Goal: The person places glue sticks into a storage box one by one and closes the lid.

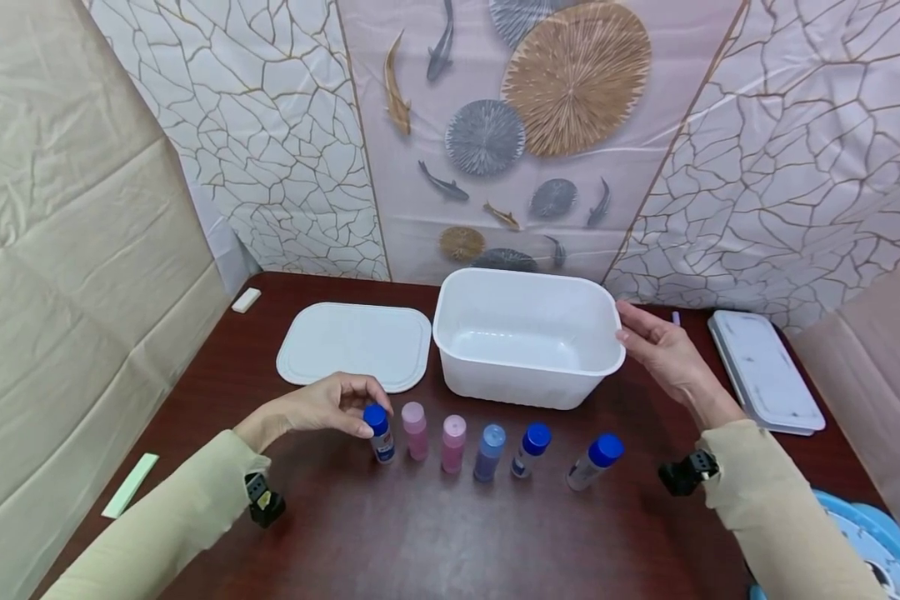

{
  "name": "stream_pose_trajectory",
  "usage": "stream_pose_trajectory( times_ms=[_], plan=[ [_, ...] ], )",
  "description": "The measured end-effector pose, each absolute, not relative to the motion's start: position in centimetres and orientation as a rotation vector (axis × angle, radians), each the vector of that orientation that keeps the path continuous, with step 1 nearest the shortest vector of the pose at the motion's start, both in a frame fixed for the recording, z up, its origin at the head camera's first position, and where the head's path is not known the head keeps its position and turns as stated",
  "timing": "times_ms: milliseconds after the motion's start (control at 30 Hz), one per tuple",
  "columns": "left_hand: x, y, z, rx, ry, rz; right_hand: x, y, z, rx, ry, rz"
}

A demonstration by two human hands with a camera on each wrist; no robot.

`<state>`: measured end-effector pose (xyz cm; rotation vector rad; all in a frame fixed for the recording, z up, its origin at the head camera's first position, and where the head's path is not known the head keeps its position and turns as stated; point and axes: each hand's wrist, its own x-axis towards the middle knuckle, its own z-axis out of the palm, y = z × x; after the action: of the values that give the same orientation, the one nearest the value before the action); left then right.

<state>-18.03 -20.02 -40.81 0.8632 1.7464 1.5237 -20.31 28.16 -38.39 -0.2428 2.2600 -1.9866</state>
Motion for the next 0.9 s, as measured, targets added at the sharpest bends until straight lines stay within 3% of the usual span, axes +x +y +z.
stream_pose_trajectory(
  times_ms=[200,467,700,900],
  plan=[
    [-19.3,-20.2,-39.1,0.843,1.851,1.554,-20.4,28.2,-38.2,-0.220,2.297,-1.937],
    [-23.7,-18.9,-32.3,0.782,2.004,1.536,-20.3,28.5,-38.2,-0.219,2.295,-1.929],
    [-27.5,-13.6,-27.4,0.588,2.013,1.650,-20.2,28.5,-38.2,-0.221,2.300,-1.925],
    [-29.2,-7.6,-26.6,0.556,1.993,1.656,-20.2,28.3,-38.3,-0.219,2.260,-1.981]
  ],
)
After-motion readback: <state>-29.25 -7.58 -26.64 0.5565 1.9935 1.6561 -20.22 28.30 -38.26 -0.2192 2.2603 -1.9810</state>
